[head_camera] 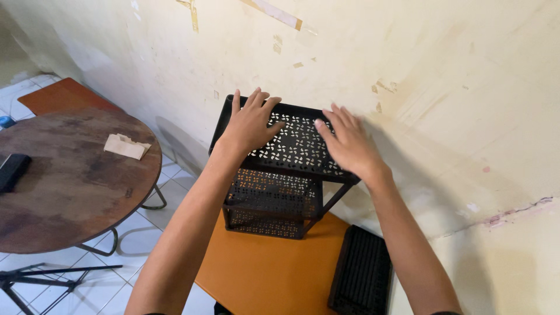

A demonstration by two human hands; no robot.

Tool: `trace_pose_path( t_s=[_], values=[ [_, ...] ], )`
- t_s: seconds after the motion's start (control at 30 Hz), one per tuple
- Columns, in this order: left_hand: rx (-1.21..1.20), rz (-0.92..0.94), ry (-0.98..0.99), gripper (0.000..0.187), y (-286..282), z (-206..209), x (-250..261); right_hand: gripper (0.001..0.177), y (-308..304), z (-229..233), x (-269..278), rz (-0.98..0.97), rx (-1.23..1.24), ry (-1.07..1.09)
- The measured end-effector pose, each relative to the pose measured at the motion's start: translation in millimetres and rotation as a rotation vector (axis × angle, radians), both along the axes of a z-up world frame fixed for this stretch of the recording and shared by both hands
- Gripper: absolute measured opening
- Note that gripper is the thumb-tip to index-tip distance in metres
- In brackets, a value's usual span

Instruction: The person assembles a black perforated metal shelving unit by inserting vertical poles into the base and attaching a perforated shelf. The person then places another shelf on top and secures it with a vertical pole.

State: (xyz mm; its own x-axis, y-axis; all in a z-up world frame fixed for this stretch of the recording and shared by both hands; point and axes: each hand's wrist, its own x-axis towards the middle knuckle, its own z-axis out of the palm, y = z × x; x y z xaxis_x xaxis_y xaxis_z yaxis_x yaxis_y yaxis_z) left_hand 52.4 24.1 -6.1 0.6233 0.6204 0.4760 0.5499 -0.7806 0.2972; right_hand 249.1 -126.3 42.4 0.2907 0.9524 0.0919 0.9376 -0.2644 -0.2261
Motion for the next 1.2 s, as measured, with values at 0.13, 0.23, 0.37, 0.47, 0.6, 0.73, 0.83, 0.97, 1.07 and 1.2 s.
trace_pose_path(
  t_s=[0.13,0.23,0.37,0.47,0.6,0.73,0.83,0.97,1.07,1.2],
  values=[
    [-0.084,-0.044,-0.138,0.041,-20.3,25.4,-29.2,0.083,-15.4,-7.7,-15.0,0.054,0.004,-0.098],
    [0.042,-0.074,-0.257,0.032,-35.9,46.4,-53.9,0.085,-9.6,-10.1,-14.3,0.047,0.021,-0.074],
    [0.138,0.002,-0.391,0.030,-43.7,56.1,-79.2,0.087,-6.1,-14.3,-12.3,0.043,-0.004,-0.110],
    [0.096,0.114,-0.376,0.046,-46.6,37.6,-77.6,0.086,-8.3,-17.0,-10.5,0.062,0.044,-0.104],
    [-0.147,0.126,-0.409,0.067,-30.3,6.8,-70.6,0.087,-6.6,-15.9,-7.9,0.042,0.049,-0.089],
    [-0.409,0.009,-0.545,0.077,-5.2,-13.2,-69.2,0.090,-11.0,-16.4,-10.4,0.064,0.074,-0.102],
    [-0.721,0.029,-0.557,0.075,11.7,-18.8,-71.6,0.090,-12.6,-11.4,-11.7,0.067,0.073,-0.100],
    [-0.760,0.099,-0.503,0.071,35.7,-17.6,-68.4,0.080,-6.2,4.0,-7.9,-0.051,0.012,0.009],
    [-0.751,0.144,-0.500,0.067,57.1,-23.1,-62.6,0.053,4.0,8.5,11.6,-0.055,0.140,0.146],
    [-0.839,-0.037,-0.678,0.061,80.0,-37.8,-56.9,0.040,29.9,-9.8,43.6,0.009,0.271,0.617]
  ],
)
